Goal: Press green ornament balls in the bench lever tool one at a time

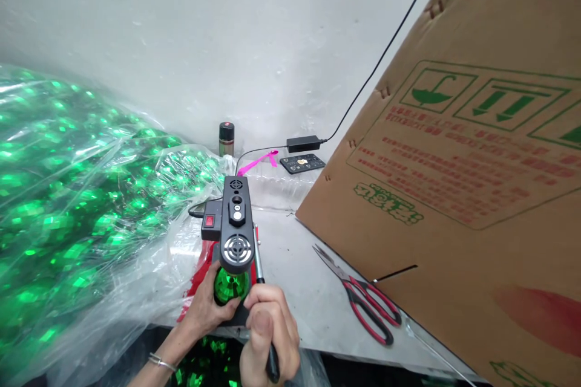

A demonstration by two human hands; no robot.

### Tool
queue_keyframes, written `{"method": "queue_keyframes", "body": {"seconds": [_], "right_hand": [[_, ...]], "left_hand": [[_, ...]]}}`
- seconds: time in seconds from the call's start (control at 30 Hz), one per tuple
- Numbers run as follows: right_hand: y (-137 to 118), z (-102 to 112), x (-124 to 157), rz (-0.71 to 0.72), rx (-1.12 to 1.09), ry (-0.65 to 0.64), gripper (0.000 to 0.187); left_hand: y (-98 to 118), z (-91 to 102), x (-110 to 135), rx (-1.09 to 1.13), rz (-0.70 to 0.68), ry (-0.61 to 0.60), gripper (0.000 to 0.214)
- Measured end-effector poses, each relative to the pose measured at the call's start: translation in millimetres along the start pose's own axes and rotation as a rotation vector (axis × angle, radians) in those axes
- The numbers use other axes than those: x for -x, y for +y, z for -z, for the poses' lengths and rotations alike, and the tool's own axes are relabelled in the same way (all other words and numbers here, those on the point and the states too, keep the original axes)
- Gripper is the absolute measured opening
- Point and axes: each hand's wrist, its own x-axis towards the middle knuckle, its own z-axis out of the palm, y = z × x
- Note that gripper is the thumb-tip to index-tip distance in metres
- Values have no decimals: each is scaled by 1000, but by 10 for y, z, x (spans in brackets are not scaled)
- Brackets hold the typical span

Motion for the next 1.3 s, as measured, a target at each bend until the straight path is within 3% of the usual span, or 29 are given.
{"method": "queue_keyframes", "body": {"seconds": [0.37, 1.3], "right_hand": [[89, 31, 52, 45, -14, -12, 40], [69, -77, -13, 98, 52, 102, 46]], "left_hand": [[-254, -81, 3, -47, -69, 17, 82], [-279, -120, -24, -43, -49, 24, 88]]}}
